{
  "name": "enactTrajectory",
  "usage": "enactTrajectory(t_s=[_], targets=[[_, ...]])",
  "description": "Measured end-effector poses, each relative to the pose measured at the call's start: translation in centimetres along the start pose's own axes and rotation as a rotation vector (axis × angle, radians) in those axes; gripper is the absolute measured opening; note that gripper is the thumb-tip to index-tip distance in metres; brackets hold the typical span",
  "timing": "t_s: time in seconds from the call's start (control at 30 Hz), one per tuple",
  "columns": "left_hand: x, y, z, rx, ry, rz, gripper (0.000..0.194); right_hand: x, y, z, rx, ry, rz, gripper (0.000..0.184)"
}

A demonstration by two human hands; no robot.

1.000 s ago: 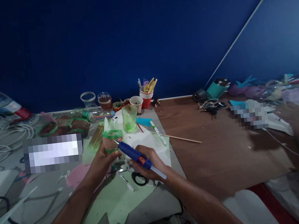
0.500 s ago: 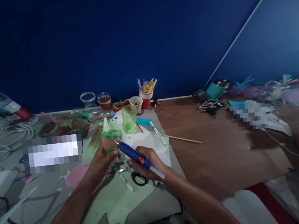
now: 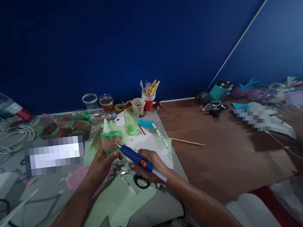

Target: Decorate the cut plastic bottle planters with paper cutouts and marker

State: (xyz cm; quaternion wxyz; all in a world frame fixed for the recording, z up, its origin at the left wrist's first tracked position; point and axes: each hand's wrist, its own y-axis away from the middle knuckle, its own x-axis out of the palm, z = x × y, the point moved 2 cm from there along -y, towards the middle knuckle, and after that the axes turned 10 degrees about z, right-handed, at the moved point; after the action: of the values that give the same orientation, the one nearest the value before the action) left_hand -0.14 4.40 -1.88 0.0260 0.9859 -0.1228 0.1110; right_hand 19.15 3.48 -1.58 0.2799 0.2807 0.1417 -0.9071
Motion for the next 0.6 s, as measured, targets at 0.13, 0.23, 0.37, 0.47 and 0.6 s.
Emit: enactTrajectory(t_s=[0.13, 0.23, 0.37, 0.47, 0.6], targets=[[-0.1, 0.04, 0.09, 0.008, 0.017, 0.012, 0.041, -0.24, -0.09, 0.29, 0.002, -0.04, -0.013, 0.022], [-0.26, 0.11, 0.33, -0.009, 0.004, 0.023, 0.041, -0.45, -0.15, 0.43, -0.022, -0.124, -0.052, 0.016], [-0.26, 0.19, 0.4, -0.022, 0.012, 0.018, 0.042, -0.49, -0.1, 0.24, -0.049, -0.191, -0.087, 0.012], [-0.03, 0.19, 0.18, -0.018, 0.039, 0.025, 0.043, -0.51, -0.05, 0.11, -0.03, -0.201, -0.098, 0.011], [0.16, 0.18, -0.06, -0.024, 0.096, 0.018, 0.043, -0.61, -0.05, 0.17, -0.004, -0.207, -0.106, 0.012]])
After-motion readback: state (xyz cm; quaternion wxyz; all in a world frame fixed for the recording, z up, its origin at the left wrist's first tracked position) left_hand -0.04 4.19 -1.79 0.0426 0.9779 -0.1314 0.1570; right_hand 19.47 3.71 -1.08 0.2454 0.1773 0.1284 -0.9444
